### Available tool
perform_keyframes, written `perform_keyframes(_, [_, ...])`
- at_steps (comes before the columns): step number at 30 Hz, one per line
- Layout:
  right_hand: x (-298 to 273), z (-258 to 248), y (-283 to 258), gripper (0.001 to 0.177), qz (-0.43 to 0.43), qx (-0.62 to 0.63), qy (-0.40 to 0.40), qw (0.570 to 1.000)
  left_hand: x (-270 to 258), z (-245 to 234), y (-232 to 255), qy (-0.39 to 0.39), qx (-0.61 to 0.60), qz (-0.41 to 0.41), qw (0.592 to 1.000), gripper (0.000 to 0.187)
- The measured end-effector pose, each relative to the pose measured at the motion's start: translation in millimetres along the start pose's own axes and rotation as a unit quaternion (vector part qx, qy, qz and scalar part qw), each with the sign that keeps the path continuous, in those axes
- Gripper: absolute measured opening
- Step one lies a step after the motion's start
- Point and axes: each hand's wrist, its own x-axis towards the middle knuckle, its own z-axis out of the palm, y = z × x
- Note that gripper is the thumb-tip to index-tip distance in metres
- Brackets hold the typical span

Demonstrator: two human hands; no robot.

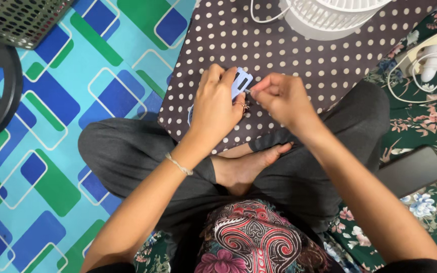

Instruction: The person sits on the floor and uses a small screwdriver to remove screws from a portable electric fan. They remove the front grille, then the back cover, and continue unscrewing components to disassemble the fan.

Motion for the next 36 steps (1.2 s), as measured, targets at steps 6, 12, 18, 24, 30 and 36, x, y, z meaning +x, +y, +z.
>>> perform_keyframes(6, [8, -7, -13, 0.009, 0.106, -0.011, -0.029, 0.994, 3, -1, -11, -0.002, -0.041, -0.004, 0.999, 0.047])
perform_keyframes(12, [12, -4, -11, 0.008, -0.122, -0.208, -0.001, 0.971, -1, 8, -13, 0.007, -0.021, -0.017, 1.000, 0.048])
perform_keyframes(18, [27, -13, -8, 0.009, 0.198, 0.105, -0.068, 0.972, 3, 3, -7, 0.018, -0.027, -0.046, 0.998, 0.047])
perform_keyframes(24, [27, -4, -6, 0.009, 0.153, -0.019, -0.012, 0.988, -1, 4, -8, 0.001, -0.025, -0.069, 0.997, 0.046])
perform_keyframes(30, [19, 6, -24, 0.004, -0.126, -0.290, 0.012, 0.948, -1, 5, -6, 0.005, -0.009, -0.056, 0.998, 0.051])
perform_keyframes(36, [24, 9, -32, 0.008, -0.113, -0.324, -0.004, 0.939, 0, 4, -14, -0.013, -0.015, -0.048, 0.999, 0.049])
